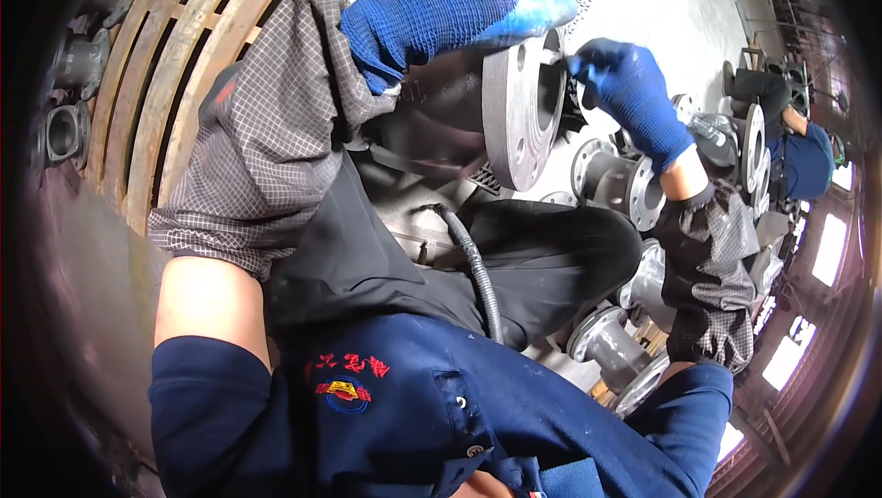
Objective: The person uses a hand tool to clean and deburr the internal surfaces and bolt holes of cast metal pipe elbows on a wooden pallet.
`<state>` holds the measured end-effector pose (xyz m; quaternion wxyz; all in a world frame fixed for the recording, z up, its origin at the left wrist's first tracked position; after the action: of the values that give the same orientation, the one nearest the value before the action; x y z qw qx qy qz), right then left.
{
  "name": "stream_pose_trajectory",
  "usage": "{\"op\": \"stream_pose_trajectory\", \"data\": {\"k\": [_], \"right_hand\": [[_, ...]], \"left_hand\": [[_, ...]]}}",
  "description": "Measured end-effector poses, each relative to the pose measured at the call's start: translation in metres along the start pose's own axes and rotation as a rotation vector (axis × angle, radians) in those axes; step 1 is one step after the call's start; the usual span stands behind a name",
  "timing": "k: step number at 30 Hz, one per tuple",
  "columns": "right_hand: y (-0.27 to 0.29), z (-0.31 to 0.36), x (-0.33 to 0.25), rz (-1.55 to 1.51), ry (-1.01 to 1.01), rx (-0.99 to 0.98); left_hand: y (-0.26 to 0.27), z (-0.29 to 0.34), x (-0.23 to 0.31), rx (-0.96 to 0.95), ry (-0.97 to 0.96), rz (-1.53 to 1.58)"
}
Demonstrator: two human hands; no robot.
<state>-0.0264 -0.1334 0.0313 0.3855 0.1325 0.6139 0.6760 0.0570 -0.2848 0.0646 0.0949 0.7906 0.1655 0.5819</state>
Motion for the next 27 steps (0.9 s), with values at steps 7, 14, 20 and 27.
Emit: {"op": "stream_pose_trajectory", "data": {"k": [7,14,20,27], "right_hand": [[0.001,-0.001,0.004,-0.005,0.003,-0.001],[-0.005,0.006,0.003,0.039,-0.056,0.002],[-0.002,0.005,0.002,0.020,-0.020,0.047],[-0.003,0.005,0.002,0.034,0.016,0.059]], "left_hand": [[-0.002,0.003,0.001,-0.011,0.013,0.007],[-0.008,0.001,0.001,-0.022,0.020,0.032],[-0.009,0.000,0.001,-0.029,0.025,0.026],[-0.009,-0.006,-0.008,0.012,0.054,-0.065]]}}
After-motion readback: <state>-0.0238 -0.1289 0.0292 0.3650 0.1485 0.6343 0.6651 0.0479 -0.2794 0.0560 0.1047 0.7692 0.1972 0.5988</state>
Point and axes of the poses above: each hand's wrist, its own z-axis away from the middle knuckle, its own y-axis out of the back of the hand, x = y × z, the point moved 8 cm from there along -z, towards the middle knuckle, and after that the axes turned 3 degrees about z, right-handed, at the moved point
